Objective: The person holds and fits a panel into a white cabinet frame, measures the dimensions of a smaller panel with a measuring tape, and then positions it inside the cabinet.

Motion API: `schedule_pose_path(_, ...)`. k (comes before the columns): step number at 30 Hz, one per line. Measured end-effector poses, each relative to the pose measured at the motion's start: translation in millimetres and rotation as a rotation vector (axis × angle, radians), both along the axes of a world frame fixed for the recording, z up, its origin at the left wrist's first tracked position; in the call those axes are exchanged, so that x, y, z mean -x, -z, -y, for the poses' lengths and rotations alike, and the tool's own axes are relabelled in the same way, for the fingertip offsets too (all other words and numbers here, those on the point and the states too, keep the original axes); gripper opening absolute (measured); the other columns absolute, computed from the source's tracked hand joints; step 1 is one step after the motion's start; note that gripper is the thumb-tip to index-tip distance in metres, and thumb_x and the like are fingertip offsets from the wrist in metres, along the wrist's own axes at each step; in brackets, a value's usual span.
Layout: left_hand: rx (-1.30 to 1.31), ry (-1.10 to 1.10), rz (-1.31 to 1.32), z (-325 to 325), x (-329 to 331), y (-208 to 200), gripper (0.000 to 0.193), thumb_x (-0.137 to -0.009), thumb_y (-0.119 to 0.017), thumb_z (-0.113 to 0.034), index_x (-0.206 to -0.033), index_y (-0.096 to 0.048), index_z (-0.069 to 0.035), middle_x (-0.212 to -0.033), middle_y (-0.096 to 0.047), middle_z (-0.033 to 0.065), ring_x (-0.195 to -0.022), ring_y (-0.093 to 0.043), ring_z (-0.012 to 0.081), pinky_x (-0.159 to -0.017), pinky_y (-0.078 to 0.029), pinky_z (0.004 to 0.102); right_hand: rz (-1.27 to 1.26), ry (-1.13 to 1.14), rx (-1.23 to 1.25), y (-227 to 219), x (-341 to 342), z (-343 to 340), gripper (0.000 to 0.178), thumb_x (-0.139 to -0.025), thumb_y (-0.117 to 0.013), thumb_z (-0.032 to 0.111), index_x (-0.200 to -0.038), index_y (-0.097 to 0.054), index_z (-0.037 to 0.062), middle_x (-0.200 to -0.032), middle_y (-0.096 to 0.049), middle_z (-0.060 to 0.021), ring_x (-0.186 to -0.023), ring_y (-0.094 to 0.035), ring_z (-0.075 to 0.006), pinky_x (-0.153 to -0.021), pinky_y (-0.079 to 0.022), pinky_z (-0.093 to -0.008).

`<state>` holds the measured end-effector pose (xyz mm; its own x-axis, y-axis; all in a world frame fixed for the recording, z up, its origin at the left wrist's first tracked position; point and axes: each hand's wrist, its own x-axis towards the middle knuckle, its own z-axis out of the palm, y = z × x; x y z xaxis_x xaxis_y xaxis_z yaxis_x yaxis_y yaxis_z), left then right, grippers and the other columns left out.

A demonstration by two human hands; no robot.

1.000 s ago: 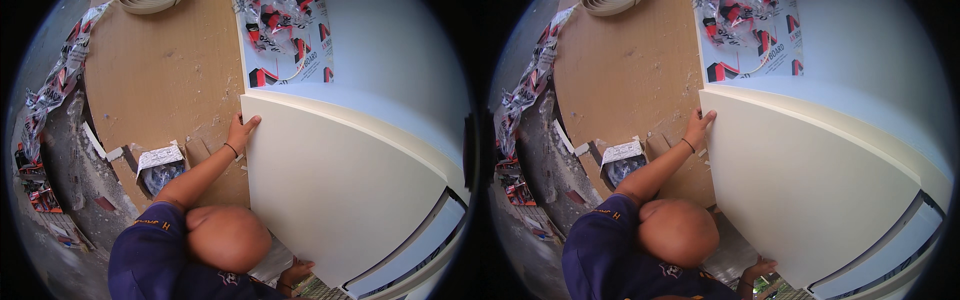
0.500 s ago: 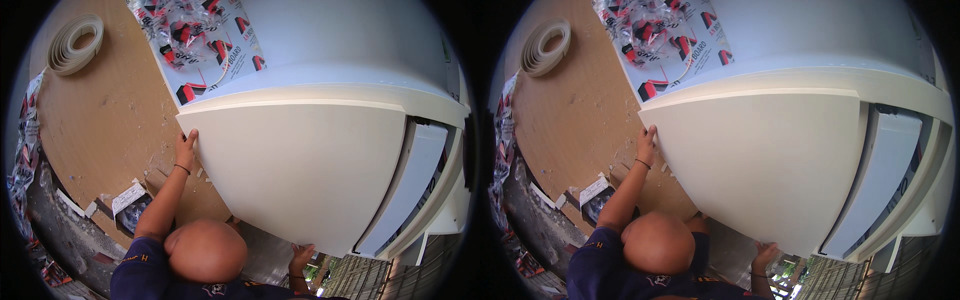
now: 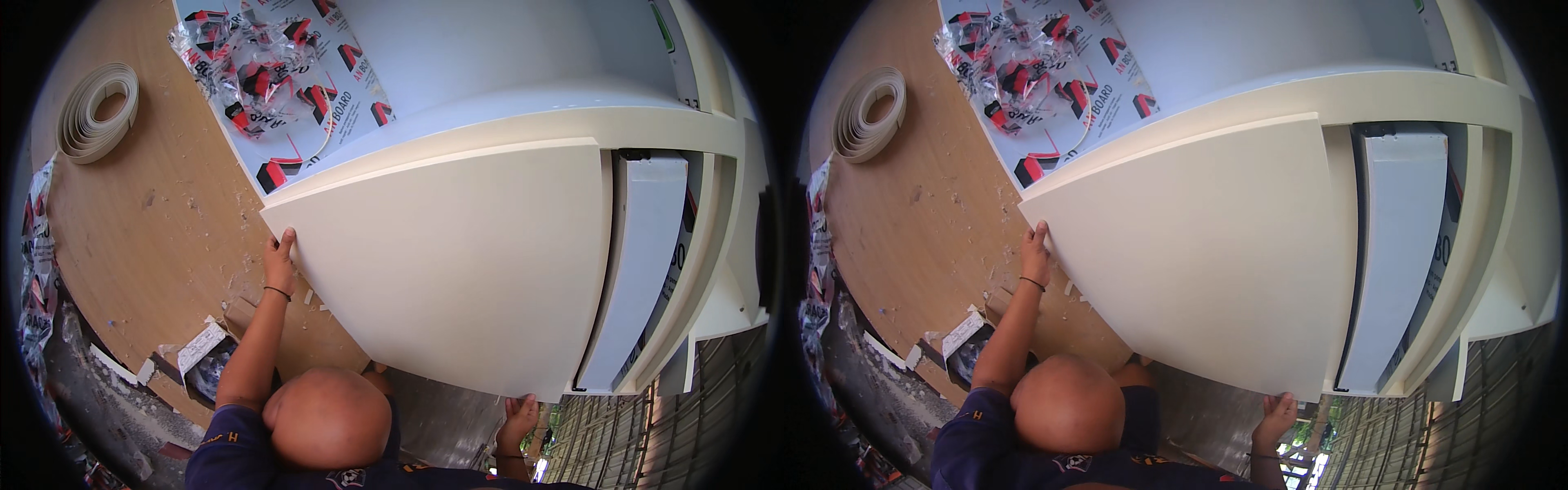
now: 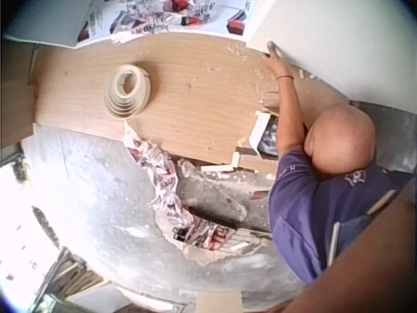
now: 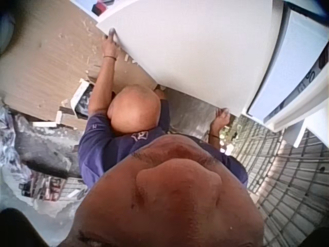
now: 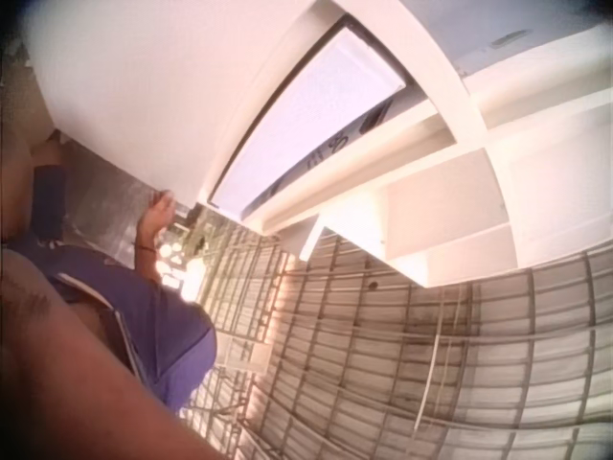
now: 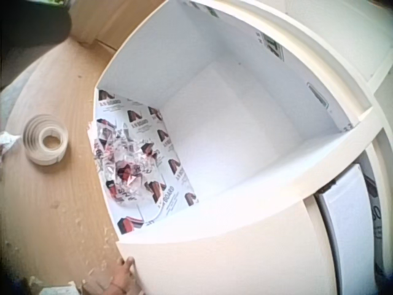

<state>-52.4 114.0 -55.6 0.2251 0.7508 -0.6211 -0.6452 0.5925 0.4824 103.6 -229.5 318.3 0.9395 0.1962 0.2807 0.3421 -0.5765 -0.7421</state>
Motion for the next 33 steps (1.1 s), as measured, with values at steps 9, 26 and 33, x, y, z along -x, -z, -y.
schedule_pose_path(9, -0.019, 0.001, -0.083, -1, 4, 13, 0.063, -0.075, -0.071, -0.045, -0.108, -0.054, 0.005, -0.099, -0.061, 0.0113, -0.089, -0.056, 0.0183, -0.082, -0.044, 0.0298, 0.024, -0.024, 0.079, -5, -6, 0, 0.037, -0.093, -0.048, 0.037, -0.102, -0.048, 0.0007, -0.098, -0.054, -0.0100, -0.091, -0.056, -0.0193, -0.078, -0.050, -0.0299)
schedule_pose_path(26, -0.054, -0.038, -0.012, 0, 3, 6, 0.064, -0.077, -0.070, -0.040, -0.114, -0.051, 0.008, -0.105, -0.059, 0.0149, -0.098, -0.056, 0.0195, -0.087, -0.043, 0.0300, 0.203, -0.058, 0.342, -27, -34, 31, 0.045, -0.091, -0.054, 0.034, -0.096, -0.048, -0.0105, -0.091, -0.055, -0.0181, -0.087, -0.057, -0.0235, -0.075, -0.052, -0.0297)
schedule_pose_path(33, -0.045, -0.032, -0.030, 0, 11, -2, 0.064, -0.077, -0.070, -0.042, -0.113, -0.052, 0.007, -0.103, -0.060, 0.0136, -0.095, -0.057, 0.0184, -0.085, -0.044, 0.0291, 0.187, -0.048, 0.317, -28, -21, 20, 0.045, -0.091, -0.055, 0.034, -0.096, -0.049, -0.0105, -0.091, -0.055, -0.0185, -0.085, -0.057, -0.0236, -0.073, -0.052, -0.0285)
